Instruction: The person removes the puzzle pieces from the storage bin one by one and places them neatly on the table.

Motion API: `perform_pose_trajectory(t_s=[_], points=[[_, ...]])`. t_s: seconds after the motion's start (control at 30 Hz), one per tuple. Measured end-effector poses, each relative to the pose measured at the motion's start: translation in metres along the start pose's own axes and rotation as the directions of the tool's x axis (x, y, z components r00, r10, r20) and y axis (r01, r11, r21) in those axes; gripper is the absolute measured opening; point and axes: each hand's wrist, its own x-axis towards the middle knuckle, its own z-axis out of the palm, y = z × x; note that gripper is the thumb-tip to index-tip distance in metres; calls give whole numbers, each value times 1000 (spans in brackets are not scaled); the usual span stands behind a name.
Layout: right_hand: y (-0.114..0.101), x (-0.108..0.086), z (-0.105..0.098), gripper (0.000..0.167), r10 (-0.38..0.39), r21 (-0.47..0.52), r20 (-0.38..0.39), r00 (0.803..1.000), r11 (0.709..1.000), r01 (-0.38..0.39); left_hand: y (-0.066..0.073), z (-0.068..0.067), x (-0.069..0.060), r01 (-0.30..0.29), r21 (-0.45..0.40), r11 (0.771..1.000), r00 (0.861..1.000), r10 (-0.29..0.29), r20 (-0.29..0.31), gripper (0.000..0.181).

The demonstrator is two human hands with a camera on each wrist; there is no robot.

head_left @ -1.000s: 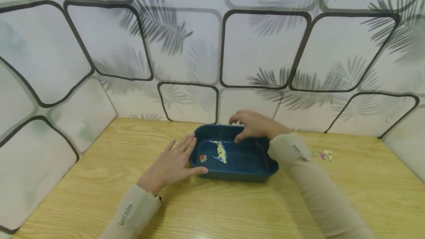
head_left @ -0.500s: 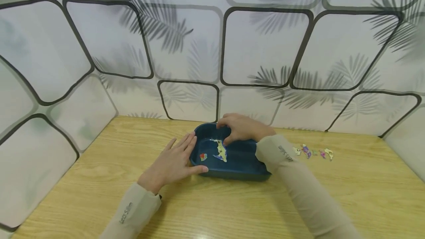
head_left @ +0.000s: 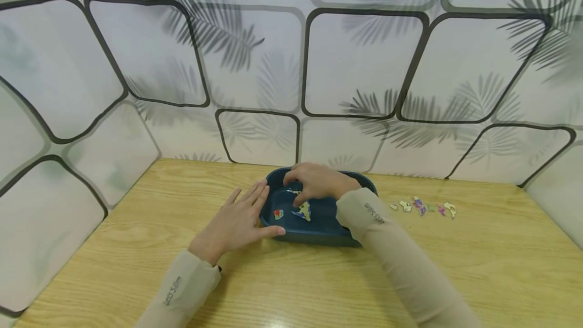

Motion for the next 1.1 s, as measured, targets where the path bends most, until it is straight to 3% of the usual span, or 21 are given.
perform_pose_trajectory(t_s=[0.23,0.63,1.1], points=[[-10,10,10,50,-13,-19,23,1000,1000,14,0,-1,-1,6,-5,1000,1000,-6,11,99],[-16,21,26,42,87,0,93,992,996,-88,-1,0,0,-6,2,1000,1000,6,7,101],[-17,33,33,28,50,-48,94,994,998,-46,0,2,0,9,-13,1000,1000,-9,12,103]])
